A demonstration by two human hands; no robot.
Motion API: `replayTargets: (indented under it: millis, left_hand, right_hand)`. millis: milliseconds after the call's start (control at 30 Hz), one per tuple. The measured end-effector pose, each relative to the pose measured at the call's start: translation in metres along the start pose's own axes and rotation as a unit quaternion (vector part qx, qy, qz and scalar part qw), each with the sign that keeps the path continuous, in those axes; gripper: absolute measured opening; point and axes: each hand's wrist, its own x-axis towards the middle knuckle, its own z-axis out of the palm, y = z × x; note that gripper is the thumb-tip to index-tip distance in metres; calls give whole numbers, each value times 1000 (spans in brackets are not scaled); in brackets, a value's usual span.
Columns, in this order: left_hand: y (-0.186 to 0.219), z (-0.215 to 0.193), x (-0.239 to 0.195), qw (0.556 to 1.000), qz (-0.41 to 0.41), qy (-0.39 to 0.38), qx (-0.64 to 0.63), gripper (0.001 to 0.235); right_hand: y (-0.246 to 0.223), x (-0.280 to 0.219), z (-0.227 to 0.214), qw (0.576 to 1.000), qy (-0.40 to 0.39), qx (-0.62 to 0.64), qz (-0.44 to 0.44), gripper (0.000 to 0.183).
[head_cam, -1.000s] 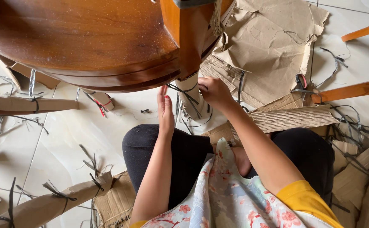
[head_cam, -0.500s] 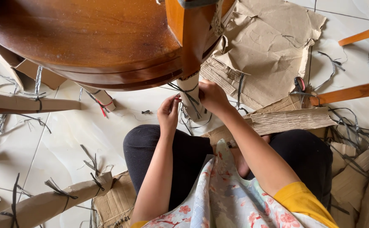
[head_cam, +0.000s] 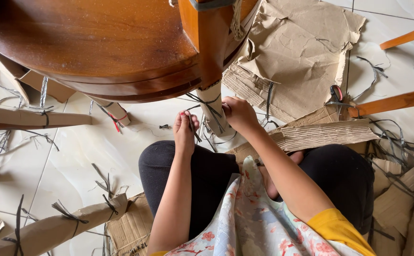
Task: Wrapping wooden furniture legs with cardboard and securing them with plastic ties
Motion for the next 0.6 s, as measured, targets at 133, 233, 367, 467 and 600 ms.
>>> replayTargets:
  millis: [133, 233, 367, 467, 600]
  left_hand:
    - [1, -2, -4, 999, -16, -36, -14, 25]
    - [12, 7, -16, 999, -37, -31, 22, 32]
    - [24, 17, -26, 993, -61, -33, 100, 36]
    - [14, 14, -20, 978, -37, -48, 201, 23]
    - [-1, 8, -14, 943, 33, -57, 325, 20]
  right_hand:
    - [-14, -7, -15, 999, 11, 32, 3, 19]
    - [-12, -10, -21, 1000, 8, 15, -4, 19]
    - [-6, -17, -20, 1000, 4, 16, 4, 17]
    - [-4, -22, -19, 1000, -1, 17, 2, 15]
    - [2, -32, -18, 1000, -3, 17, 7, 14]
